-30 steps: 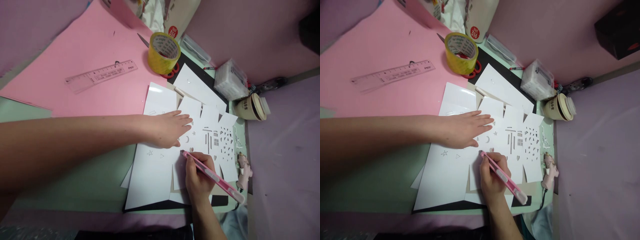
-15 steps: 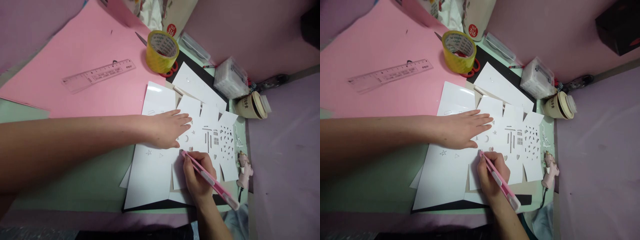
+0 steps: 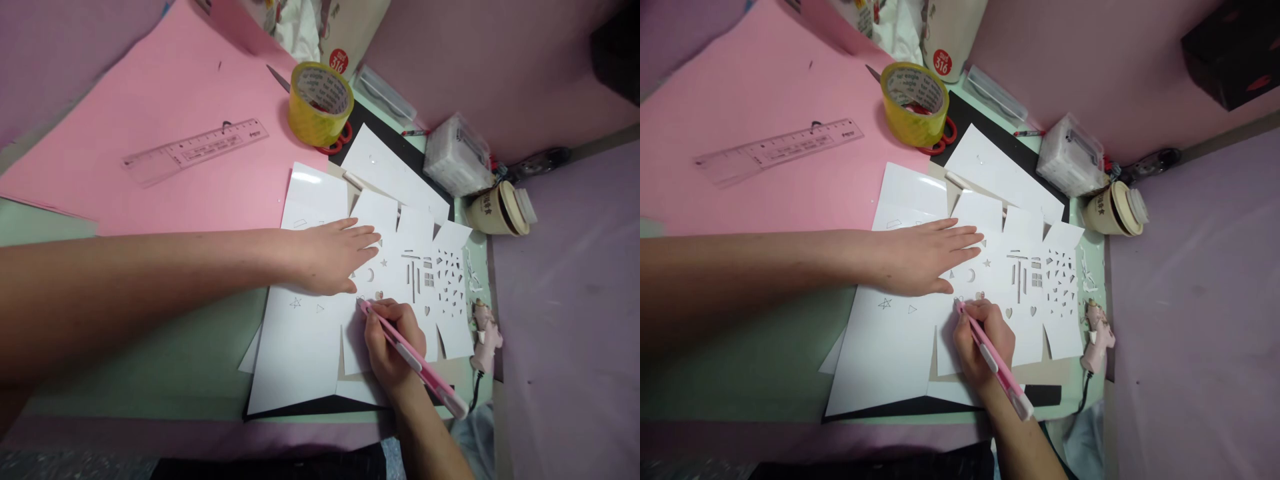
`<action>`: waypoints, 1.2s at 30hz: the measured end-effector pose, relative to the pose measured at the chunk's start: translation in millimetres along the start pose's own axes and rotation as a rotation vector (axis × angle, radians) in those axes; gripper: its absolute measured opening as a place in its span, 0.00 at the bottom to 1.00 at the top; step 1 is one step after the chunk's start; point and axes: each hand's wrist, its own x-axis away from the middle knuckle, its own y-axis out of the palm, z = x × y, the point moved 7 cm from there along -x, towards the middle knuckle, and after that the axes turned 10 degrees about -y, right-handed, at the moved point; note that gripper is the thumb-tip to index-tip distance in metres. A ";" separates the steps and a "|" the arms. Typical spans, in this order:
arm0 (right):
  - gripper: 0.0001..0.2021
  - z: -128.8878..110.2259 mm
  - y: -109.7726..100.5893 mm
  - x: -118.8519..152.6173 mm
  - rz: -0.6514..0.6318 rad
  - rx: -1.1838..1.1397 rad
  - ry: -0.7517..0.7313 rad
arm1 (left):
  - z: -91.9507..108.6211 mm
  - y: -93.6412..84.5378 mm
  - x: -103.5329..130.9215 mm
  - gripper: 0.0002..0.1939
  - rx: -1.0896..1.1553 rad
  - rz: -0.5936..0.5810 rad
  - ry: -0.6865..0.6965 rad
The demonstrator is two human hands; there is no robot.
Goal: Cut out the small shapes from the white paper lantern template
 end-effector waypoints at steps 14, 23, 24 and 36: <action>0.05 8.1 -2.1 -1.4 -0.071 0.164 -0.167 | 0.5 1.0 1.2 0.40 -0.002 -0.002 -0.009; 0.04 -0.2 -2.0 -5.2 -0.059 0.188 -0.170 | 0.5 1.3 2.2 0.41 -0.007 0.001 -0.007; 0.04 -1.0 -2.6 -5.9 -0.062 0.193 -0.177 | 0.7 1.4 2.5 0.41 -0.007 0.008 -0.004; 0.08 -6.3 0.7 -28.3 -0.294 0.069 -0.570 | 3.9 -0.8 2.9 0.48 -0.021 -0.036 -0.027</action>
